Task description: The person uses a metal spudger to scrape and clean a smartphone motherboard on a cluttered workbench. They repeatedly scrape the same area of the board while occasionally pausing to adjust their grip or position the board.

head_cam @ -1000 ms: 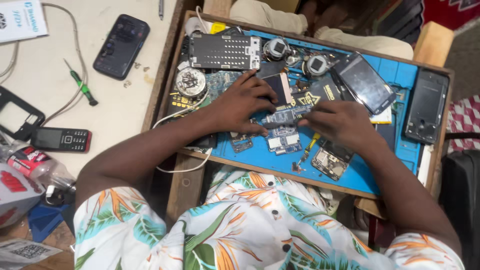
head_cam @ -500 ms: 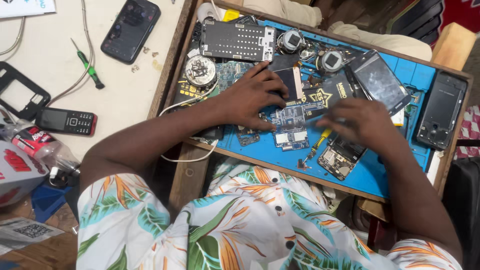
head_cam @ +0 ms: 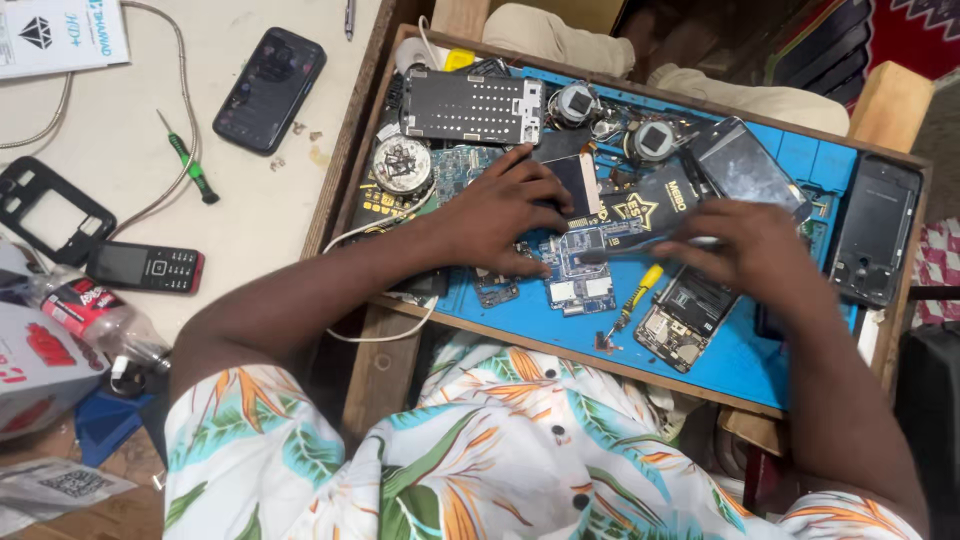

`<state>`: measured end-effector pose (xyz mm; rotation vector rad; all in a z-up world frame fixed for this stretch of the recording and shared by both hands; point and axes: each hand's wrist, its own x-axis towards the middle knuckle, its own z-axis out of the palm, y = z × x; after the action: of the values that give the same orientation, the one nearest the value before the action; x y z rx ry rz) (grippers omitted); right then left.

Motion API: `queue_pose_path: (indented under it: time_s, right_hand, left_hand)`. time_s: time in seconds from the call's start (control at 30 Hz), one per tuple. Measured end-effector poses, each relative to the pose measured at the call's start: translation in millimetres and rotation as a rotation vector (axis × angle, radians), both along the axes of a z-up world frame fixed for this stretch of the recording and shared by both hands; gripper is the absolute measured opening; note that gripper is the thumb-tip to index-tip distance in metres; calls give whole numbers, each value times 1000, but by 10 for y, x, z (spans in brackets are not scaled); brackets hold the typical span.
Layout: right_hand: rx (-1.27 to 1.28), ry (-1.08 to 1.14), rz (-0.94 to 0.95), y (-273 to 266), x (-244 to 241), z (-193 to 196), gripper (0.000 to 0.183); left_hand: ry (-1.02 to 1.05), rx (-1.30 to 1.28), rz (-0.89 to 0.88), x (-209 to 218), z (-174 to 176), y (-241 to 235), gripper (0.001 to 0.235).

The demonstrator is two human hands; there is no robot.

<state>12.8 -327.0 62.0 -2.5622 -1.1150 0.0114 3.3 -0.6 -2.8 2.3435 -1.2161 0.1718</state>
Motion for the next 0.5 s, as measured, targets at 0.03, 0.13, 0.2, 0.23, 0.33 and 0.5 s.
queue_pose_path:
  time_s: [0.03,0.13,0.2,0.23,0.33,0.5]
  right_hand:
    - [7,18,32,5,3,4,27]
    - [-21,156,42,4,15,-15,27]
    - [-39,134,3,-21,25,-41,28]
    - [-38,49,-25,-38,25,-58,28]
    - [14,-8,19,-54,39,-96,28]
    - [-60,103,35,-38,30,-91,26]
  left_hand:
    - [8,4,1,3,4,-2,54]
    - [-10,19,7,19,28,2,53]
    - [-16,24,10,21,26,6,52]
    - [-18,24,12,14,17,1,52]
    - [-25,8,4,-1,11,1,53]
    - [-31,18,8,16,30,12,51]
